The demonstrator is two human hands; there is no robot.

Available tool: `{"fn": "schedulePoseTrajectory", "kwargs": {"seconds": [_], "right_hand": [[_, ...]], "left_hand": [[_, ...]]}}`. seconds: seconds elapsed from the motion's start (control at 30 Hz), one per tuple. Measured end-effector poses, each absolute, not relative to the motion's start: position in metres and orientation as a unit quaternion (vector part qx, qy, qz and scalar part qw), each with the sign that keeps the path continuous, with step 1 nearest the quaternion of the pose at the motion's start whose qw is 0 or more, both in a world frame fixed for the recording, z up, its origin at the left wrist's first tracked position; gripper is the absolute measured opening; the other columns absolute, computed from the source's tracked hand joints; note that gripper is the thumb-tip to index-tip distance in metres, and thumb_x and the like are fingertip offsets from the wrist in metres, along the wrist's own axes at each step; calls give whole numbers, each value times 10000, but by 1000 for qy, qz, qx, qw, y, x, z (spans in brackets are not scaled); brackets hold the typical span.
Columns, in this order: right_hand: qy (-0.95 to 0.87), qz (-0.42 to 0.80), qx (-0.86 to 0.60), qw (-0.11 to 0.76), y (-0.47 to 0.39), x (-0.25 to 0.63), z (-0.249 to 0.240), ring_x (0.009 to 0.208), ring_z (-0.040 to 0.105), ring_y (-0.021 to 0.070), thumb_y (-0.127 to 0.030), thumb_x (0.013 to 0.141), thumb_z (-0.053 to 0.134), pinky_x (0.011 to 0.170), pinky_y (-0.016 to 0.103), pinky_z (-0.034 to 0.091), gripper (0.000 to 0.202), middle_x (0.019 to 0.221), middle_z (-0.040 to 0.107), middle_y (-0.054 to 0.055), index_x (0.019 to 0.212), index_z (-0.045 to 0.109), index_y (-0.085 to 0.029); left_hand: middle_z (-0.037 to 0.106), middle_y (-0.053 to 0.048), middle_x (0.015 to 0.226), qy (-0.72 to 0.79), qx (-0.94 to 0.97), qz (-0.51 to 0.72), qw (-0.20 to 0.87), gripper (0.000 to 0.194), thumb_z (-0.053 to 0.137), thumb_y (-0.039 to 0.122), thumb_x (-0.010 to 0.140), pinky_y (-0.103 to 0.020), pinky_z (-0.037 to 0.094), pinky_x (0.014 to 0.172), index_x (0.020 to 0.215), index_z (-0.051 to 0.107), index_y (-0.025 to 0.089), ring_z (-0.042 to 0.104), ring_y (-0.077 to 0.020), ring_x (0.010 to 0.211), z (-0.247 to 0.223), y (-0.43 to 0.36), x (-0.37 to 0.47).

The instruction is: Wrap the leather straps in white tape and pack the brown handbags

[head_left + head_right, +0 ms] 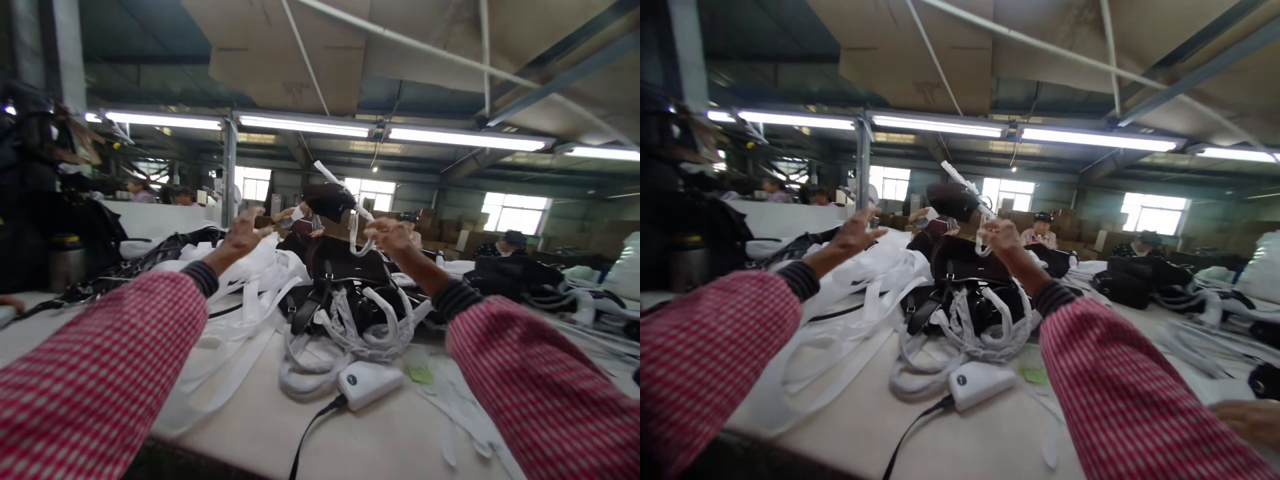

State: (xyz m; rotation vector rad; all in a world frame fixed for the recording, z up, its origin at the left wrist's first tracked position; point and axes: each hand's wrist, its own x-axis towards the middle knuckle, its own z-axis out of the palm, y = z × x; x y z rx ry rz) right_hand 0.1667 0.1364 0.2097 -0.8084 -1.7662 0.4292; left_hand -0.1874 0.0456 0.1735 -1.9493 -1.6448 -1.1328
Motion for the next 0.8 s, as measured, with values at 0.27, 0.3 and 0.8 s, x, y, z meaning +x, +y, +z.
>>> {"fn": "schedulePoseTrajectory", "kwargs": {"seconds": [0.27,0.3,0.8], "right_hand": [[-933,123,-278,192,33,159,-14,1130,550,258,-248,925,661,976,409,437,123,1184,632,61,1036,715,-243],[-936,109,-285,174,26,158,-22,1111,547,258,-265,949,642,974,417,423,128,1164,638,53,1059,708,-254],[-841,272,-301,358,40,152,-14,1065,611,262,-363,967,539,987,395,427,255,1072,694,90,920,731,-202]], "left_hand": [[763,-77,1040,-687,-683,-228,98,197,664,302,869,-319,532,842,1019,721,189,695,-247,991,-12,30,-200],[761,-75,1015,-689,-686,-212,101,176,649,285,878,-319,526,823,1018,712,198,695,-250,983,-20,31,-198],[655,-72,862,-561,-788,-118,224,254,474,-42,878,-407,537,728,928,594,176,650,-269,788,-24,-57,-59]]}}
